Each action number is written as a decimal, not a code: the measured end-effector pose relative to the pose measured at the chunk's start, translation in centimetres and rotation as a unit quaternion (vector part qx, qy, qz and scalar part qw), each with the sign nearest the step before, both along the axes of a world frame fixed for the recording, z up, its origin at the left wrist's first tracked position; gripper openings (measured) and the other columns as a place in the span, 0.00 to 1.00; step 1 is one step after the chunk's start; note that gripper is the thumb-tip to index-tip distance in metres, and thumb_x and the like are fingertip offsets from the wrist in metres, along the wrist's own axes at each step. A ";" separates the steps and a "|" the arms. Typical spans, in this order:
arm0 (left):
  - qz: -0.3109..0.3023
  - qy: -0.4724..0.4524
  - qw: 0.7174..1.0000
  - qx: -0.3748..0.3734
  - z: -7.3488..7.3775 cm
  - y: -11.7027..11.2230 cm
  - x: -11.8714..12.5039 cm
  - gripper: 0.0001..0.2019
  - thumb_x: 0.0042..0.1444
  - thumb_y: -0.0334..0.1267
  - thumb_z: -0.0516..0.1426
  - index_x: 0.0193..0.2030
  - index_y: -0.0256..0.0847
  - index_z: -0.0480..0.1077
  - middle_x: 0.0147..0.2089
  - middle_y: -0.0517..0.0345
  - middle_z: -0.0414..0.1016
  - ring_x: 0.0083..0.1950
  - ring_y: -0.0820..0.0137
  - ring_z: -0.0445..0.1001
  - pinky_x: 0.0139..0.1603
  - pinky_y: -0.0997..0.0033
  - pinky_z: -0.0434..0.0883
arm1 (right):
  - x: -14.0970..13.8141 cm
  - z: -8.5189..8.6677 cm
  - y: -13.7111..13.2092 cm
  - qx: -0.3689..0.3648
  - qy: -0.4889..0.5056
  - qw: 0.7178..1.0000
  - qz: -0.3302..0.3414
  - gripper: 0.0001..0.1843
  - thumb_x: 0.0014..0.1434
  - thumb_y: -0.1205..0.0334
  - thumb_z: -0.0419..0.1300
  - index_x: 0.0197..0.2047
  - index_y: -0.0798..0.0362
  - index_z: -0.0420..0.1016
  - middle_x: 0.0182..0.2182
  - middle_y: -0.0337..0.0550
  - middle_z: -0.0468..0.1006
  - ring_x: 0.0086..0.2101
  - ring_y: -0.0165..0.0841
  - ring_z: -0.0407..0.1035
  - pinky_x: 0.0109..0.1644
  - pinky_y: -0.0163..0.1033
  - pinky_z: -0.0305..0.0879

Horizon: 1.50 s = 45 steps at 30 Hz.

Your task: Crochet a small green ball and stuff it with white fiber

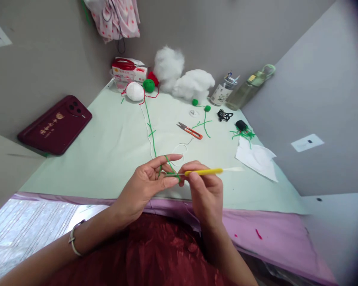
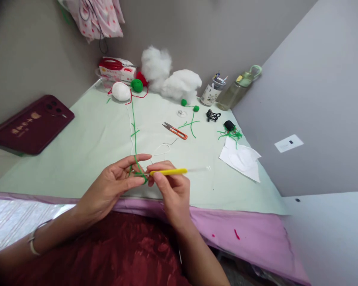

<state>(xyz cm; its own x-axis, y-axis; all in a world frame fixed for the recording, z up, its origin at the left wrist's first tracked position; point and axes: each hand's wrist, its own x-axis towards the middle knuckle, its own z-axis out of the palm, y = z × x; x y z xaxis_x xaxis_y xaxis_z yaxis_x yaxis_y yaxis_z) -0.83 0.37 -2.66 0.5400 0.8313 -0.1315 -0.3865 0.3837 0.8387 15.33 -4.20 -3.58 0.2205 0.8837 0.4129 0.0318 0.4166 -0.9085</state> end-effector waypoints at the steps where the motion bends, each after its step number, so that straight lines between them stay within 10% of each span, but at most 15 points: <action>1: 0.012 0.011 1.000 0.010 -0.1 -0.1 0.0 0.22 0.55 0.36 0.72 0.57 0.50 0.82 0.34 0.63 0.75 0.37 0.75 0.72 0.43 0.75 0.68 | -0.3 0.0 -0.2 0.026 -0.052 0.998 -0.026 0.08 0.69 0.63 0.62 0.45 0.49 0.84 0.37 0.43 0.83 0.34 0.32 0.76 0.39 0.41 0.75; 7: 0.076 0.034 0.996 0.004 0.3 0.1 -0.1 0.22 0.54 0.41 0.73 0.56 0.46 0.81 0.37 0.62 0.75 0.31 0.77 0.65 0.29 0.76 0.59 | -1.3 -0.5 -0.2 0.114 -0.226 0.960 -0.119 0.16 0.69 0.72 0.59 0.52 0.45 0.82 0.41 0.44 0.84 0.40 0.36 0.79 0.42 0.44 0.78; 11: 0.016 -0.039 0.994 -0.097 0.7 0.6 -0.6 0.26 0.54 0.38 0.73 0.60 0.42 0.79 0.29 0.67 0.70 0.25 0.82 0.58 0.34 0.76 0.63 | -1.3 -0.9 0.2 0.194 -0.333 0.909 -0.156 0.20 0.66 0.74 0.62 0.55 0.43 0.83 0.47 0.48 0.83 0.45 0.38 0.79 0.44 0.45 0.78; 14: 0.001 -0.068 0.989 -0.135 0.8 0.9 -0.9 0.21 0.57 0.36 0.70 0.58 0.39 0.80 0.24 0.74 0.61 0.20 0.84 0.46 0.40 0.74 0.68 | -1.5 -0.2 0.4 0.138 -0.225 0.953 -0.148 0.15 0.69 0.73 0.58 0.50 0.46 0.83 0.38 0.44 0.81 0.38 0.36 0.77 0.39 0.43 0.76; 16: 0.050 -0.070 0.991 -0.107 0.9 0.8 -1.0 0.23 0.55 0.34 0.71 0.59 0.41 0.79 0.29 0.70 0.68 0.23 0.83 0.56 0.43 0.74 0.68 | -1.7 0.3 0.5 0.095 -0.168 0.971 -0.140 0.14 0.70 0.72 0.57 0.47 0.48 0.82 0.32 0.41 0.79 0.34 0.34 0.75 0.37 0.41 0.74; 19: 0.066 -0.075 0.991 -0.085 0.9 0.6 -1.0 0.29 0.50 0.34 0.74 0.60 0.43 0.78 0.33 0.66 0.74 0.31 0.78 0.68 0.42 0.75 0.67 | -2.2 0.4 0.7 0.143 -0.248 0.948 -0.142 0.14 0.67 0.73 0.61 0.48 0.47 0.84 0.39 0.44 0.82 0.39 0.35 0.77 0.40 0.41 0.75; 22: 0.004 -0.091 0.987 -0.131 0.9 0.7 -1.2 0.21 0.57 0.37 0.71 0.57 0.40 0.81 0.26 0.70 0.66 0.24 0.82 0.57 0.40 0.75 0.67 | -2.3 0.3 0.8 0.154 -0.235 0.946 -0.160 0.13 0.66 0.73 0.62 0.47 0.47 0.85 0.39 0.45 0.82 0.39 0.35 0.77 0.40 0.41 0.75; 27: 0.025 -0.074 0.994 -0.080 1.3 0.8 -1.7 0.16 0.55 0.35 0.71 0.51 0.42 0.82 0.36 0.61 0.76 0.36 0.76 0.71 0.40 0.75 0.66 | -2.4 0.7 1.4 0.029 -0.012 0.996 -0.087 0.10 0.70 0.62 0.60 0.39 0.52 0.83 0.32 0.42 0.78 0.28 0.29 0.70 0.33 0.37 0.71; 34: 0.034 0.015 0.999 -0.006 2.3 1.0 -0.9 0.16 0.56 0.44 0.70 0.50 0.42 0.80 0.37 0.56 0.80 0.36 0.70 0.73 0.29 0.74 0.57 | -2.6 2.3 2.3 -0.012 -0.037 0.999 -0.024 0.08 0.69 0.60 0.63 0.41 0.51 0.84 0.36 0.43 0.81 0.32 0.30 0.73 0.35 0.36 0.73; 45: 0.064 0.241 0.968 0.043 -1.1 1.7 -2.8 0.22 0.47 0.57 0.72 0.45 0.49 0.81 0.44 0.55 0.86 0.52 0.51 0.83 0.56 0.57 0.78 | -1.0 2.3 3.4 -0.099 -0.097 0.981 0.136 0.10 0.64 0.53 0.69 0.38 0.51 0.86 0.35 0.44 0.84 0.42 0.35 0.80 0.50 0.40 0.77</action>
<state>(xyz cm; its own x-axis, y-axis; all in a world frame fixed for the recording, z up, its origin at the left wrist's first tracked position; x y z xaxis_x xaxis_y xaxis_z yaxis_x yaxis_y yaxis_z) -3.63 2.03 -3.75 0.3257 0.9061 -0.2699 0.0173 0.2797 0.9599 14.29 -0.76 -1.32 -0.0998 0.9659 0.2391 0.1247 0.2505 -0.9601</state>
